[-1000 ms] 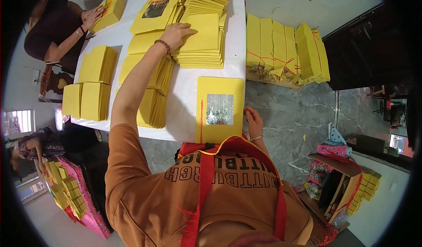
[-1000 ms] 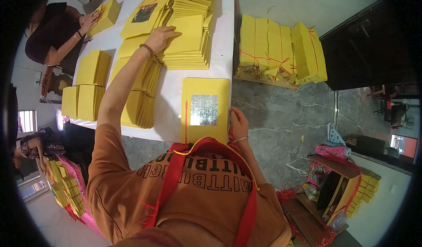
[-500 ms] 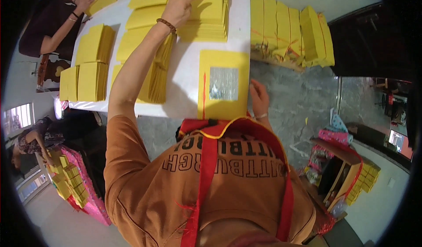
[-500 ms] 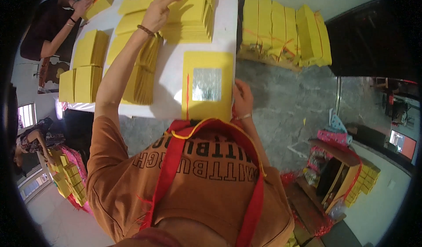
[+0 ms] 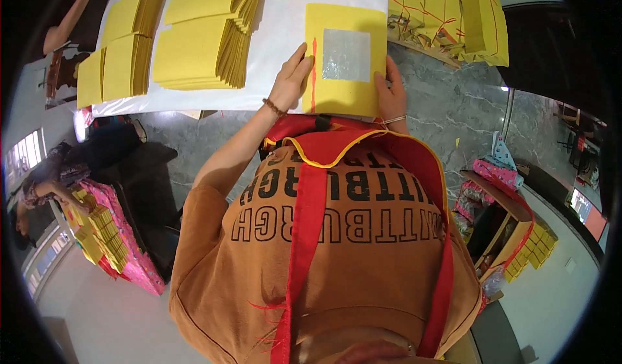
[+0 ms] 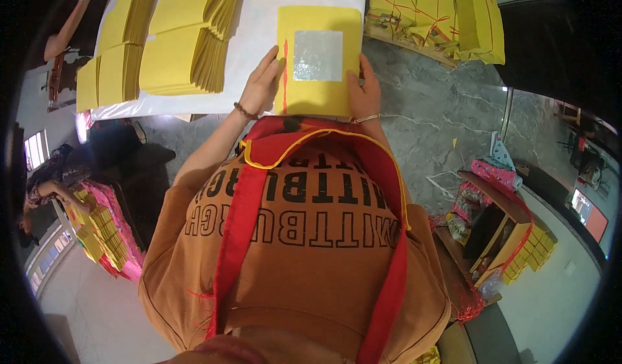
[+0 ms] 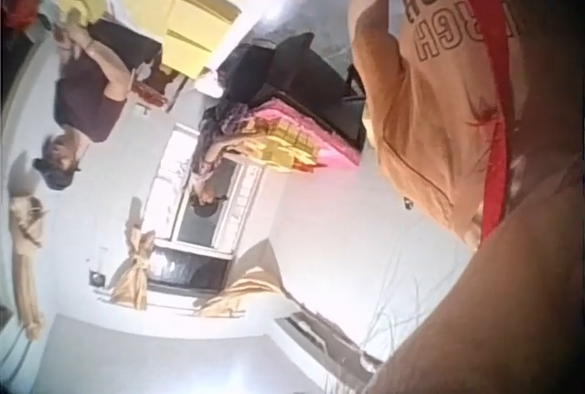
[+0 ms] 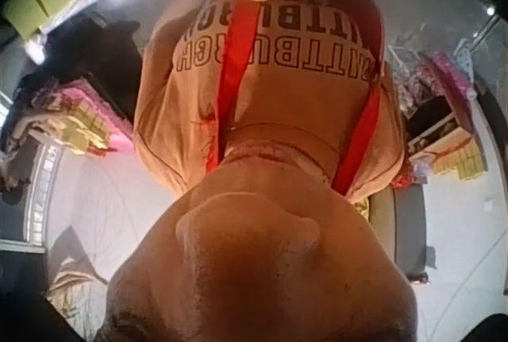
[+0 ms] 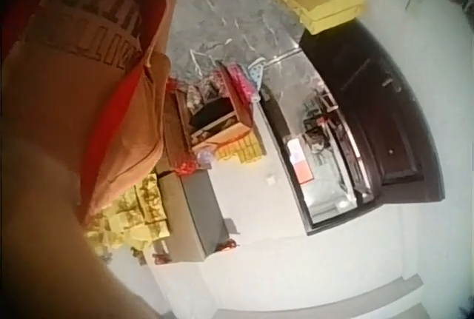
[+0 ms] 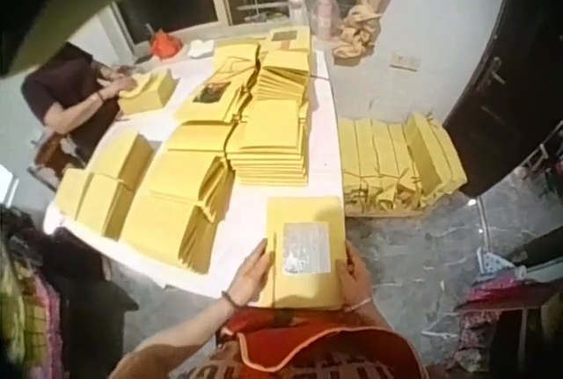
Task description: Folding stacks of yellow joss paper on a work table.
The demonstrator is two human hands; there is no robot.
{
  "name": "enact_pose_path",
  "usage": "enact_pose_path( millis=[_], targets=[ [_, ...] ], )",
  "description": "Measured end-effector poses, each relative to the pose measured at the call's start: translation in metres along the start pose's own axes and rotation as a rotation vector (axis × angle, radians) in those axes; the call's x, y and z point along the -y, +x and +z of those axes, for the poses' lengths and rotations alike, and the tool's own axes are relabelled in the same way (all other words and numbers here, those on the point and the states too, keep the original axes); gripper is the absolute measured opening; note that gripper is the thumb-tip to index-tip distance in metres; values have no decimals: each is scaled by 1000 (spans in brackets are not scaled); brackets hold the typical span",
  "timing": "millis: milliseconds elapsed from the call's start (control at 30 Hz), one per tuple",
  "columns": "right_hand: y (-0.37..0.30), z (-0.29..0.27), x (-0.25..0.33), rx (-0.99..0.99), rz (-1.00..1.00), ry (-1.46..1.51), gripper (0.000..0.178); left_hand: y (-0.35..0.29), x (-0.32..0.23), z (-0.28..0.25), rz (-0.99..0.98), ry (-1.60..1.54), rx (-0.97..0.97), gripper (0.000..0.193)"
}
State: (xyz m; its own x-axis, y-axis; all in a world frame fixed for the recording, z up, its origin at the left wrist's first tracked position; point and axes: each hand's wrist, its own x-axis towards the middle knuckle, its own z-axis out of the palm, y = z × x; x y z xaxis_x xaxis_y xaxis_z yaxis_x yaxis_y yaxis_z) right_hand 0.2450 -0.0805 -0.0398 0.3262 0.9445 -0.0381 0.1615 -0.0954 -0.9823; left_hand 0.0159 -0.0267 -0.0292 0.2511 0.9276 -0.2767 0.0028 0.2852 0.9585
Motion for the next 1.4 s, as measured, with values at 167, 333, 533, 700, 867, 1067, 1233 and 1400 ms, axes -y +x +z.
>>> enact_pose_path(
  millis=[167,333,533,700,867,1067,1233,1400],
  targets=[
    [-4,-3,5,26,47,22,51,3,-8,1,-13,-149,-61,48],
    [-5,2,-12,52,54,76,53,20,7,-3,-33,-197,61,45],
    [-12,-1,4,-39,36,35,53,-7,-24,-12,379,593,-106,35],
    [-16,-12,11,17,-164,-300,54,-45,-45,-10,767,965,216,52],
    [-21,6,14,91,-165,-166,53,-45,-18,-12,451,870,245,104],
    [-19,2,10,138,-136,-128,52,-44,-21,-11,459,834,259,99],
    [-13,-13,13,89,-280,-296,38,-47,-42,-8,713,1142,332,72],
    [2,-19,1,199,-383,-440,24,-43,-34,-8,878,1119,446,30]
  ],
)
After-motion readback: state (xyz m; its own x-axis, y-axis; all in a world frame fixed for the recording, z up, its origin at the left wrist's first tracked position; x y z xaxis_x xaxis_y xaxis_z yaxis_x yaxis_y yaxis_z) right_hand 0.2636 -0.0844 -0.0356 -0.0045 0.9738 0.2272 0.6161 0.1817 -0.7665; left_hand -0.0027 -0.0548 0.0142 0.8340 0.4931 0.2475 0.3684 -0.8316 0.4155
